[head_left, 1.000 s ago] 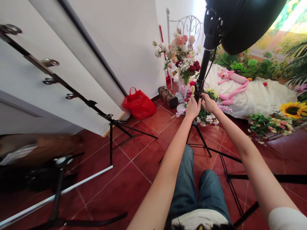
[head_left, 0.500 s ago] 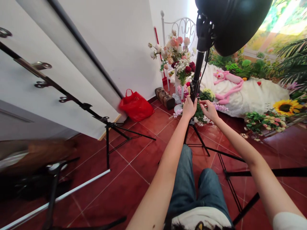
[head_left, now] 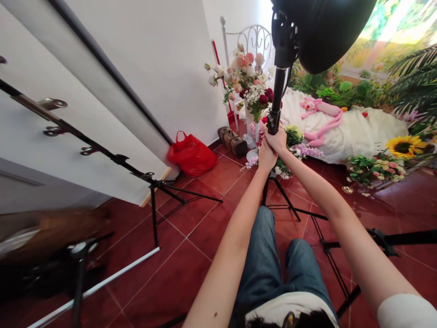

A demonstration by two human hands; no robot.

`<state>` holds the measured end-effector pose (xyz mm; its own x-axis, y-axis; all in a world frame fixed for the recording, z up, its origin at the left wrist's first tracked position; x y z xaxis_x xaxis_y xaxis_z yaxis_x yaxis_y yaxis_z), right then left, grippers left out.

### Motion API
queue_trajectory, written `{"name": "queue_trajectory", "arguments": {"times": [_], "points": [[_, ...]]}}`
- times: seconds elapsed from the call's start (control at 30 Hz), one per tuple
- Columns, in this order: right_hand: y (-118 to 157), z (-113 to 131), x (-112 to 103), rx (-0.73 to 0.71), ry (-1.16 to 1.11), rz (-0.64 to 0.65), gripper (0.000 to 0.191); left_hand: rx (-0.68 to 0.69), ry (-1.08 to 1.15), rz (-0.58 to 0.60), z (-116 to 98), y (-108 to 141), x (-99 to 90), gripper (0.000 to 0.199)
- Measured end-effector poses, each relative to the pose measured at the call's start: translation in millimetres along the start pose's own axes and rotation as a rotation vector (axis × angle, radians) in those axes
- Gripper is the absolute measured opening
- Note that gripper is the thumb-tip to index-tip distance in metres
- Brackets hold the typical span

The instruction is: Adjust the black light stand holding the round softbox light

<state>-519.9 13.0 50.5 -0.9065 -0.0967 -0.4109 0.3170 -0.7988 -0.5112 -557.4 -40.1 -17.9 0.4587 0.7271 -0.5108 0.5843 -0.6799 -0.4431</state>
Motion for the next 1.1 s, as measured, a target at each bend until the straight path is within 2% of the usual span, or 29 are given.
{"name": "queue_trajectory", "arguments": {"times": [0.13, 0.27, 0.47, 0.57, 0.67, 0.77, 0.93, 1.1], "points": [[-20.1, 22.3, -8.7, -0.006, -0.117, 0.018, 0.053, -0.020, -0.008, -0.005, -3.9, 4.4, -2.1, 0.042], [-41.6, 38.5, -14.1, -0.051, -0.182, 0.028, 0.054, -0.004, 0.016, -0.086, -4.0, 5.4, -1.2, 0.054], [-47.6, 43.6, -16.1, -0.076, -0.221, 0.128, 0.052, 0.021, 0.018, -0.118, 1.1, 2.2, 4.2, 0.066], [-46.7, 40.2, -25.2, -0.153, -0.194, 0.201, 0.051, 0.025, 0.019, -0.132, 1.7, 1.8, 4.7, 0.067], [-41.6, 27.4, -40.5, -0.274, -0.181, 0.339, 0.051, 0.019, 0.016, -0.137, 0.9, 2.5, 4.2, 0.065], [-25.5, 2.7, -58.7, -0.353, -0.130, 0.454, 0.054, 0.016, 0.025, -0.136, -0.1, 3.4, 3.4, 0.062], [21.1, -42.5, -80.6, -0.433, 0.016, 0.461, 0.052, 0.014, 0.031, -0.148, 0.4, 3.8, 2.6, 0.060], [58.6, -64.2, -74.9, -0.488, 0.049, 0.465, 0.059, 0.025, 0.017, -0.144, 0.6, 3.1, 1.8, 0.060]]}}
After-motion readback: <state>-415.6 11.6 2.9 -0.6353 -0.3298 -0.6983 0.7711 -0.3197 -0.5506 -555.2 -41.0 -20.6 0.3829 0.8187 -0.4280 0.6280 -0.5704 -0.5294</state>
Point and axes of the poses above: each hand's wrist, its own y-axis away from the middle knuckle, its own x-axis out of the palm, z = x × y, the point moved 3 cm from there along -y, towards the middle knuckle, and after that the axes turned 3 degrees about -x, right-handed, at the moved point
